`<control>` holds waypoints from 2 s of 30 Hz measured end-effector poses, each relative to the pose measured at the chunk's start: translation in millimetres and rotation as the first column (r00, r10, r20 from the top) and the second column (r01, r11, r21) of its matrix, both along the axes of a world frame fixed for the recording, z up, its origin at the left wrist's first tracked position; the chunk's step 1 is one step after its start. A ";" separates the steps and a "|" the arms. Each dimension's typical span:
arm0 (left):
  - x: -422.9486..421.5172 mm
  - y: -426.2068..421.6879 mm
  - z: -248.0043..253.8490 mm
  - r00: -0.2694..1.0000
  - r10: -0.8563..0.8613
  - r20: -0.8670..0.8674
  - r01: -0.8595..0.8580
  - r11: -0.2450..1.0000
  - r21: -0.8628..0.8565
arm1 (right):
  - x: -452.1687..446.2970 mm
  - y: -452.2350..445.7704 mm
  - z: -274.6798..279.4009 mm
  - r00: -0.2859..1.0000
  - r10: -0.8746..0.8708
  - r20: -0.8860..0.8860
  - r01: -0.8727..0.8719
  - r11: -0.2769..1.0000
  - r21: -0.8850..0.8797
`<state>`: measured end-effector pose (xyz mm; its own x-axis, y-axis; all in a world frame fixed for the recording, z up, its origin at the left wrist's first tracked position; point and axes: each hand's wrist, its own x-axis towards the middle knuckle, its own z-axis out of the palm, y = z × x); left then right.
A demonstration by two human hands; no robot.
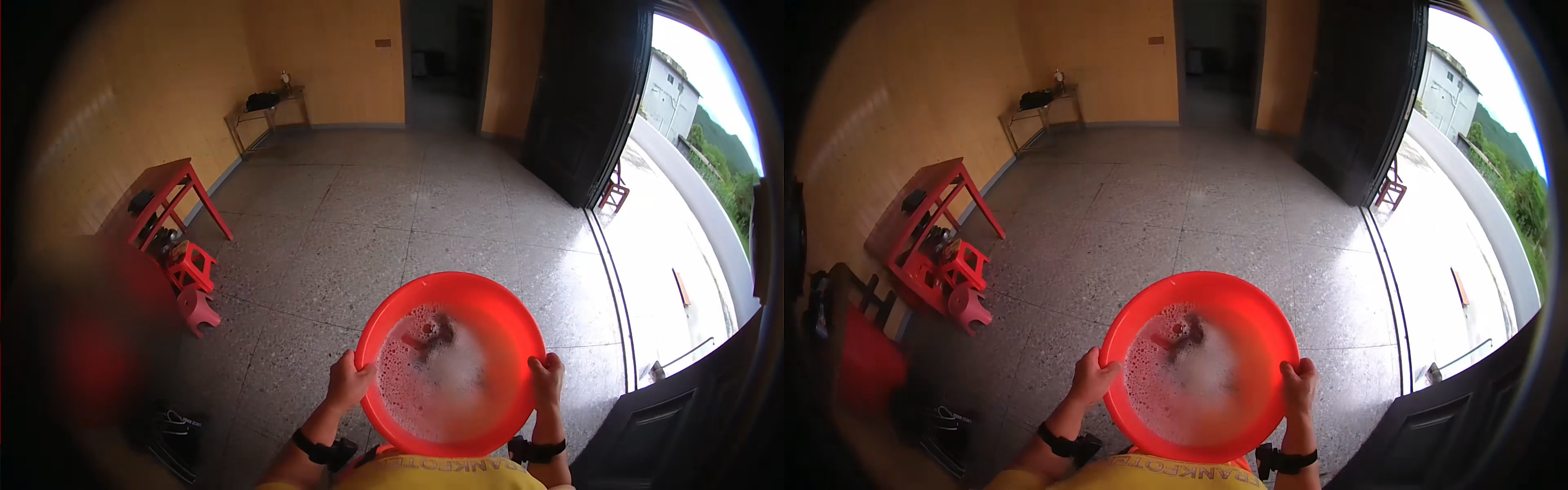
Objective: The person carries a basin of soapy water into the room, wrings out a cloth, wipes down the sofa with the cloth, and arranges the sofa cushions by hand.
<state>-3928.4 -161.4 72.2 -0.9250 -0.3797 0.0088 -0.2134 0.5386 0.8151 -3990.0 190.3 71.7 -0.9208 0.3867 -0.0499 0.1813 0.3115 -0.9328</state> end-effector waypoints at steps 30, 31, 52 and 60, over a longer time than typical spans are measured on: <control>-1098.0 -7.0 21.0 0.993 -0.019 0.115 0.016 0.999 0.033 | -1085.8 1.7 -0.3 0.999 -0.036 -0.039 0.040 0.992 0.121; -1134.3 -4.2 19.9 0.993 0.004 0.118 -0.014 0.996 0.086 | -1131.0 2.3 0.5 0.999 -0.014 -0.050 0.019 0.994 0.104; -1864.5 -66.1 33.1 1.000 0.011 0.029 -0.010 1.000 -0.024 | -1872.4 -58.7 26.3 1.000 -0.010 0.023 0.006 0.982 0.188; -2123.5 -84.7 16.4 0.976 0.174 0.132 -0.175 0.985 0.000 | -2161.1 -93.9 31.9 0.991 0.081 -0.103 -0.061 0.981 0.183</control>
<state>-6051.8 -246.1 88.6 -0.8375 -0.5346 -0.1130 -0.4082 0.4746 0.7798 -6151.2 96.4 103.6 -0.9423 0.3136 0.1172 0.0523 0.4836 -0.8737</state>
